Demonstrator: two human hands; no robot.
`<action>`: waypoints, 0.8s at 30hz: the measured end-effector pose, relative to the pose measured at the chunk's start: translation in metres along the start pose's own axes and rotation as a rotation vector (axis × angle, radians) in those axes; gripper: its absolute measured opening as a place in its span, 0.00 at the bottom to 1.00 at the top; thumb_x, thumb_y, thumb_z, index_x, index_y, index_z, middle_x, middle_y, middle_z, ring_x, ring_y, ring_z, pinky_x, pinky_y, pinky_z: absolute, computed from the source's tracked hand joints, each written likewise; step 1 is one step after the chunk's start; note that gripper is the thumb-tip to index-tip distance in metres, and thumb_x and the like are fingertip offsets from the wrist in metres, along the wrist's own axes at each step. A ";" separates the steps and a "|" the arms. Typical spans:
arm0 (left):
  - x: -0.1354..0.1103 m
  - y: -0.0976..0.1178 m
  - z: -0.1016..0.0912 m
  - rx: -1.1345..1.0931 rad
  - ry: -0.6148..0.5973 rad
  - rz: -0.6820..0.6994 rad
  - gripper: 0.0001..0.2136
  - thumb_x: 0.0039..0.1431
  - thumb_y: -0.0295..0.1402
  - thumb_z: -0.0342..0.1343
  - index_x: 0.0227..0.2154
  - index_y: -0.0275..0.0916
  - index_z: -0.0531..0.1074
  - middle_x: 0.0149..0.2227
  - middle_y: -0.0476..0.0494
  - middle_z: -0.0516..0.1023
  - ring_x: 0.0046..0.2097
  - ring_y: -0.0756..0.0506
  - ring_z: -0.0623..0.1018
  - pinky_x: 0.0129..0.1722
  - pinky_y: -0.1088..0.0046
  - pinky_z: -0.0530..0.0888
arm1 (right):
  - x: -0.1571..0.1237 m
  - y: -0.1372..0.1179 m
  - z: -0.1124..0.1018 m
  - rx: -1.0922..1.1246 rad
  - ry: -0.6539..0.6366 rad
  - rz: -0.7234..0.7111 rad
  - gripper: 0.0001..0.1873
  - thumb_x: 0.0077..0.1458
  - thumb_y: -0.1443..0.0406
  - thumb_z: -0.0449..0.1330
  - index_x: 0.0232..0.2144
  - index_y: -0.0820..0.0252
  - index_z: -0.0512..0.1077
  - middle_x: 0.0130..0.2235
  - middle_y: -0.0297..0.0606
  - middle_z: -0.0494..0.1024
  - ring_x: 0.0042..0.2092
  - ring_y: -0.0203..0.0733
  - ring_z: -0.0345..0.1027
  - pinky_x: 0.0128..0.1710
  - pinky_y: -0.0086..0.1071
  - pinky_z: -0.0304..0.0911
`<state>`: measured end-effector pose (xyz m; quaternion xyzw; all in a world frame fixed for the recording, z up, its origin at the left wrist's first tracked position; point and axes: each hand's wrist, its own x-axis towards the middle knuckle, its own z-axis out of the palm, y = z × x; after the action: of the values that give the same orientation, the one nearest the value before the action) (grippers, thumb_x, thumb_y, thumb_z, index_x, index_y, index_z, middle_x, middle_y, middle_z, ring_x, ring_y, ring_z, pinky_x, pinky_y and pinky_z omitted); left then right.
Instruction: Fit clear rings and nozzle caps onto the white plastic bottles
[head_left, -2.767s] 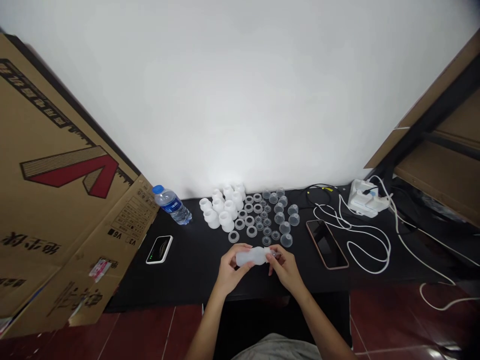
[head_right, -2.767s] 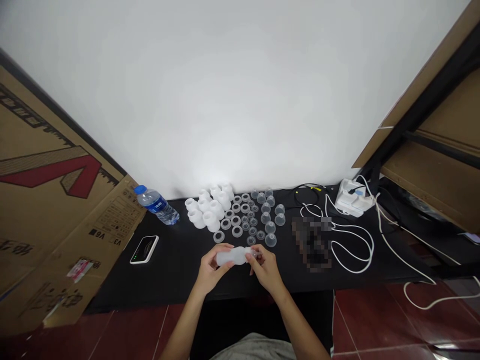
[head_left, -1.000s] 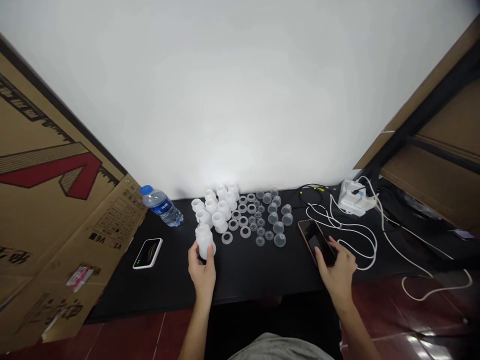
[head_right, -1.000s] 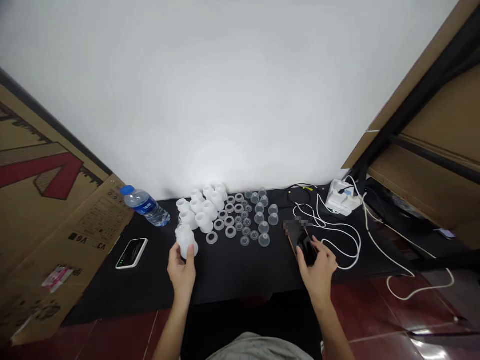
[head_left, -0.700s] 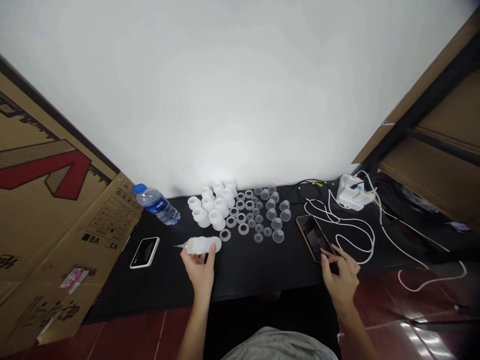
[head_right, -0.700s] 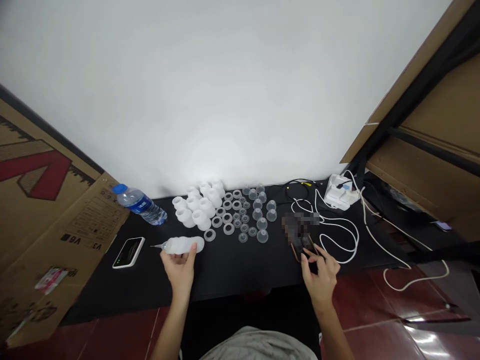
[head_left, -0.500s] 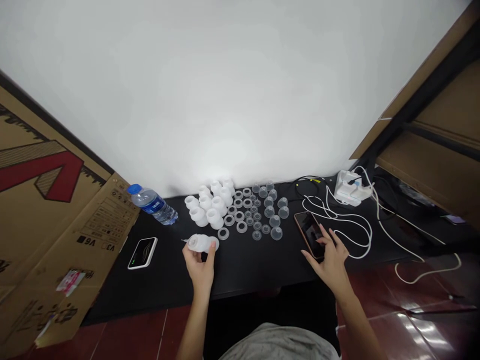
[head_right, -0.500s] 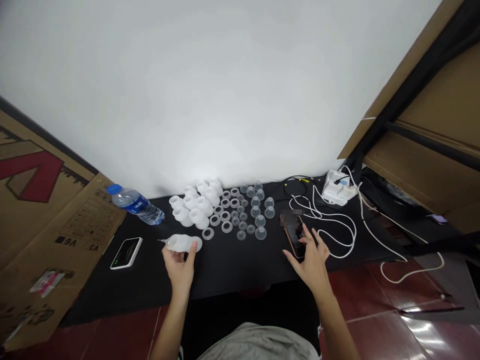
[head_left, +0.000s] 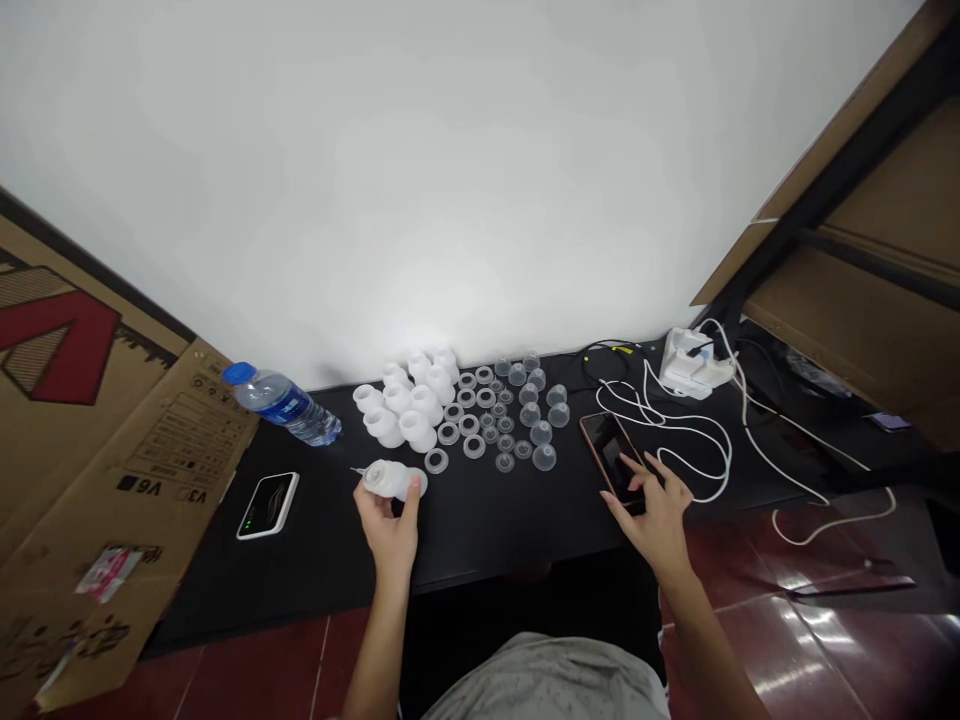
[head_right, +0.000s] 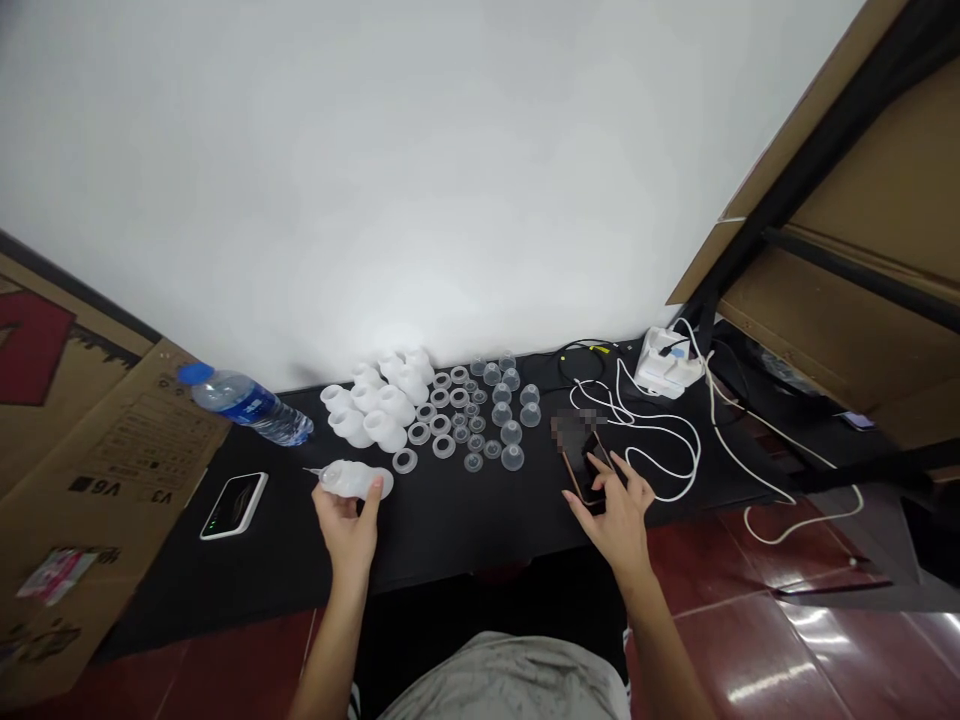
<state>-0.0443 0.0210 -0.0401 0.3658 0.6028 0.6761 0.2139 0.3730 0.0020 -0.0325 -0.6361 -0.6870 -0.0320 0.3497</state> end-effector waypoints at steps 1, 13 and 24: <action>0.000 0.000 0.000 0.002 -0.001 0.000 0.36 0.55 0.48 0.76 0.61 0.43 0.68 0.59 0.36 0.75 0.60 0.38 0.80 0.65 0.53 0.75 | 0.000 -0.001 0.000 -0.003 -0.010 -0.013 0.21 0.67 0.45 0.63 0.36 0.50 0.62 0.58 0.48 0.84 0.69 0.67 0.63 0.64 0.59 0.50; 0.000 0.001 -0.001 0.004 -0.015 0.002 0.36 0.55 0.47 0.76 0.62 0.43 0.68 0.60 0.36 0.76 0.60 0.38 0.81 0.65 0.54 0.75 | -0.031 0.008 0.006 0.015 0.249 0.046 0.24 0.69 0.54 0.63 0.24 0.49 0.58 0.39 0.42 0.89 0.56 0.63 0.79 0.60 0.60 0.60; 0.001 -0.002 0.000 -0.014 -0.023 -0.004 0.36 0.55 0.46 0.76 0.62 0.43 0.67 0.60 0.35 0.76 0.60 0.37 0.80 0.64 0.53 0.76 | -0.020 0.001 0.002 -0.013 0.221 0.063 0.22 0.67 0.53 0.65 0.29 0.50 0.58 0.50 0.47 0.88 0.61 0.63 0.74 0.60 0.57 0.58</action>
<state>-0.0451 0.0217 -0.0416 0.3707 0.5963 0.6756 0.2247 0.3716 -0.0142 -0.0445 -0.6524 -0.6236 -0.0954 0.4200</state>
